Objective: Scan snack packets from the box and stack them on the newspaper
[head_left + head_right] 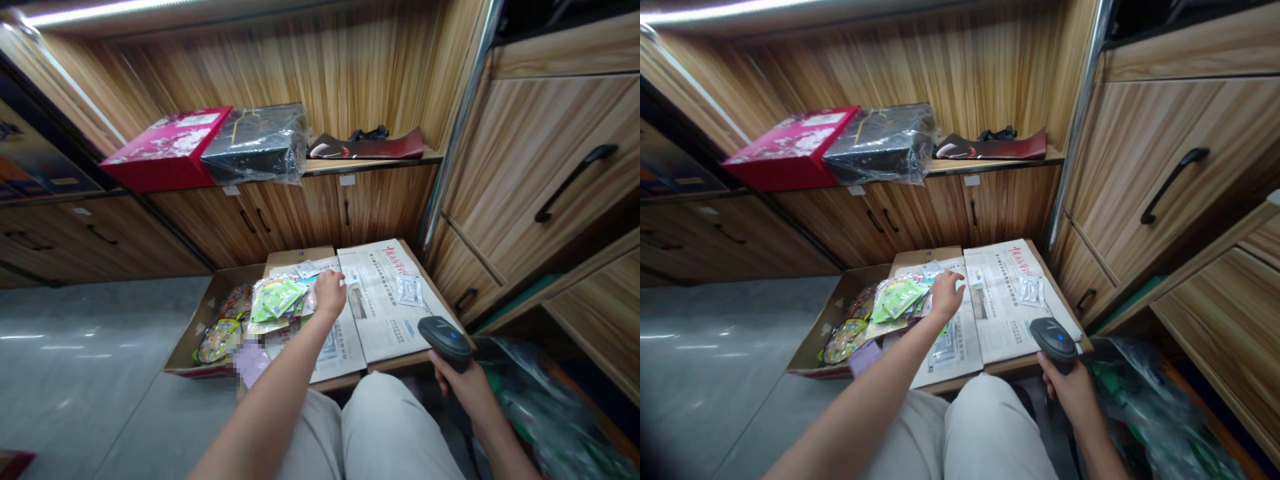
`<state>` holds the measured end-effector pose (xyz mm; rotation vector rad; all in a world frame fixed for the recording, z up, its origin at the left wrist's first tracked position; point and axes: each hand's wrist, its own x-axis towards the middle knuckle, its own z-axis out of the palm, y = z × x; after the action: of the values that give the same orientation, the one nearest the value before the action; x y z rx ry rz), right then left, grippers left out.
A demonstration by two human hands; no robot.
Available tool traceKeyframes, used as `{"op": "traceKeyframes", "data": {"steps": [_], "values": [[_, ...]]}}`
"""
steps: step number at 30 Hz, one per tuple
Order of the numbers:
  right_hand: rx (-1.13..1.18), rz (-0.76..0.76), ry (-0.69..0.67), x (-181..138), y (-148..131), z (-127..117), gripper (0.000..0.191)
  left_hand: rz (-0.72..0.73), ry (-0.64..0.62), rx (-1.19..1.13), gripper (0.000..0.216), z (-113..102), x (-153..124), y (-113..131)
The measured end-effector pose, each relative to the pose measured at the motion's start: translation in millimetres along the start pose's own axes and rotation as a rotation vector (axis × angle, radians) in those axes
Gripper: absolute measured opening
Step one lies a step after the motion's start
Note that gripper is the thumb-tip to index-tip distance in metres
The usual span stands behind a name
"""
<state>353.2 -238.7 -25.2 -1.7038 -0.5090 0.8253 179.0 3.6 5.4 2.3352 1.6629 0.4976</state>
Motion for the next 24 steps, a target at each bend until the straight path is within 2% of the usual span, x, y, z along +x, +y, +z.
{"op": "traceKeyframes", "data": {"steps": [3, 5, 8, 11, 16, 20, 24], "values": [[0.041, 0.012, 0.002, 5, 3, -8, 0.043, 0.121, -0.221, -0.050, 0.022, 41, -4, 36], [0.063, 0.034, 0.011, 8, 5, -14, 0.043, 0.129, -0.309, -0.117, 0.025, 69, -2, 55], [0.070, 0.079, 0.036, 14, 9, -24, 0.042, 0.040, -0.354, -0.231, 0.030, 104, 5, 82], [0.054, 0.135, 0.021, 21, 15, -32, 0.040, -0.088, -0.338, -0.235, 0.032, 126, 15, 107], [0.054, 0.136, 0.046, 24, 19, -35, 0.041, -0.292, -0.315, -0.102, 0.063, 139, 23, 132], [0.075, 0.103, 0.086, 18, 14, -31, 0.039, -0.386, -0.347, -0.134, 0.050, 139, 23, 135], [0.057, 0.117, 0.082, 14, 12, -31, 0.042, -0.399, -0.384, -0.255, 0.031, 128, 17, 127]]}}
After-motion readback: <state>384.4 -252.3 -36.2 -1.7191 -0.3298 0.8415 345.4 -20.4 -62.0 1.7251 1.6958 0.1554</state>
